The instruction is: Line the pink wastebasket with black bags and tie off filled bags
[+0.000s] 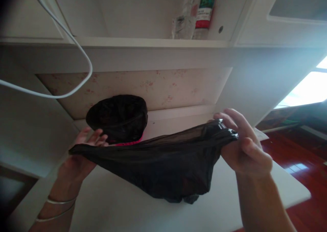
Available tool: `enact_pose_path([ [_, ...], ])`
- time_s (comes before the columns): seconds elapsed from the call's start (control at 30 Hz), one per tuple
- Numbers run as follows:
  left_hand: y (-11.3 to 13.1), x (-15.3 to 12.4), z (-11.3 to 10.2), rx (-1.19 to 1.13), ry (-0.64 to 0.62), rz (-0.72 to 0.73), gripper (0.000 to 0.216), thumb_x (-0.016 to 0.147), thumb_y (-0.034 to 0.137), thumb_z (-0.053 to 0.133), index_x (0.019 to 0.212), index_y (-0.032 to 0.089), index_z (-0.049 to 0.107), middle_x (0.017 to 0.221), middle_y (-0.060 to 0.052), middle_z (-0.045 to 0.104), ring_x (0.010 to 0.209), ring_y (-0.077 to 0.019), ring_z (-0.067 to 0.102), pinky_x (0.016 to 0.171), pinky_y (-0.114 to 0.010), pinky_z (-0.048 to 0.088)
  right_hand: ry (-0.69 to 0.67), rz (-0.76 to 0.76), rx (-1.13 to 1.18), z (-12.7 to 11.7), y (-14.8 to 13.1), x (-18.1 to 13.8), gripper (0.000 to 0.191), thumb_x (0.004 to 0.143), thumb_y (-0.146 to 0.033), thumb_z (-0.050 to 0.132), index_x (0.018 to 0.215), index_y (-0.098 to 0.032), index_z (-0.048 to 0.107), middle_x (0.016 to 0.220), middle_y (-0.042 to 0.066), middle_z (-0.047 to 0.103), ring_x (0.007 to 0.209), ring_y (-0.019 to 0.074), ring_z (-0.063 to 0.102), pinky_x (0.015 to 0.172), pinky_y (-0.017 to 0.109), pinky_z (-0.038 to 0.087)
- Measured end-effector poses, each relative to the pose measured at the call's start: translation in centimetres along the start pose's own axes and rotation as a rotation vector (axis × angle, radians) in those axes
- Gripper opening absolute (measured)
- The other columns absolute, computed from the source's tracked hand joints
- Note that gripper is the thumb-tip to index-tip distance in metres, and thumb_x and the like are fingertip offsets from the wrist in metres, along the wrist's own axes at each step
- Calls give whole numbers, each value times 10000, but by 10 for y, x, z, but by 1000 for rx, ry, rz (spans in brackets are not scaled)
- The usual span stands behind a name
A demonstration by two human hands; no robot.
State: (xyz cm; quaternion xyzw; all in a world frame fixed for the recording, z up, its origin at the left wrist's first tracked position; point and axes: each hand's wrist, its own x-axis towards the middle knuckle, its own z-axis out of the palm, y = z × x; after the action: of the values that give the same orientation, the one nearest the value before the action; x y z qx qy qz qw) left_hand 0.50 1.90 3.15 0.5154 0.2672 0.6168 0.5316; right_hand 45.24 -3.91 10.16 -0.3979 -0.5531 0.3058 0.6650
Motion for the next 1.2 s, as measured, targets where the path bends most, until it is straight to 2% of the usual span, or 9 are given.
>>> enact_pose_path([
  [0.1,-23,-3,2,52,-118,-169,766,699,627,883,1363,299,689,1342,-165,710,1178,-358,707,938,-492,626,-92,192,1,11,3,-4,737,757,-707,764,1396,-368,625,1381,109,700,1143,367,729,846,513,656],
  [0.27,-37,-7,3,-36,-173,-214,303,913,519,732,1064,270,816,1090,-81,820,981,-279,781,856,-425,657,24,262,88,22,12,-10,226,767,-473,870,881,-292,795,839,45,819,723,267,781,698,396,671],
  [0.47,-19,-2,32,-460,60,-185,387,1031,539,518,1211,313,775,1333,0,756,1340,-251,635,1229,-431,421,61,124,263,41,-2,-8,257,915,-530,683,1007,-327,811,1071,44,824,1154,330,735,1038,522,575],
  [0.63,-2,10,66,-641,112,-71,324,1076,364,456,1022,330,774,1229,69,795,1226,-233,711,1222,-542,418,-61,378,439,57,-14,-7,331,933,-627,616,1106,-381,752,1104,0,801,1019,257,759,892,445,623],
  [0.73,5,13,80,-738,61,-103,145,1018,260,570,919,241,675,672,83,739,728,-132,771,1067,-447,580,-138,426,541,67,-12,-8,248,843,-540,793,851,-330,662,632,-58,653,556,139,624,585,296,562],
  [0.8,7,14,90,-727,-38,-197,121,959,254,671,871,223,595,477,134,521,378,-50,530,723,-268,652,-190,477,500,74,-5,-9,323,807,-502,847,832,-287,606,582,-67,580,463,104,512,465,238,448],
  [0.9,3,17,110,-470,-97,-401,282,853,304,801,920,248,533,510,152,434,309,-22,230,323,-118,289,-299,531,328,85,6,-11,346,788,-486,874,886,-247,644,679,-32,634,515,101,554,462,212,433],
  [1.0,-5,21,132,-168,-42,-531,443,751,238,850,922,278,444,534,163,411,363,-33,225,358,-108,154,-471,374,144,96,11,-12,227,878,-436,804,942,-229,735,853,18,694,717,124,654,626,227,530],
  [1.2,-17,15,160,10,-87,-494,297,684,265,847,762,191,570,656,73,570,585,-66,486,532,-152,387,-465,-86,-284,120,15,-17,51,903,-239,756,954,-242,766,876,9,685,790,130,664,697,229,536],
])
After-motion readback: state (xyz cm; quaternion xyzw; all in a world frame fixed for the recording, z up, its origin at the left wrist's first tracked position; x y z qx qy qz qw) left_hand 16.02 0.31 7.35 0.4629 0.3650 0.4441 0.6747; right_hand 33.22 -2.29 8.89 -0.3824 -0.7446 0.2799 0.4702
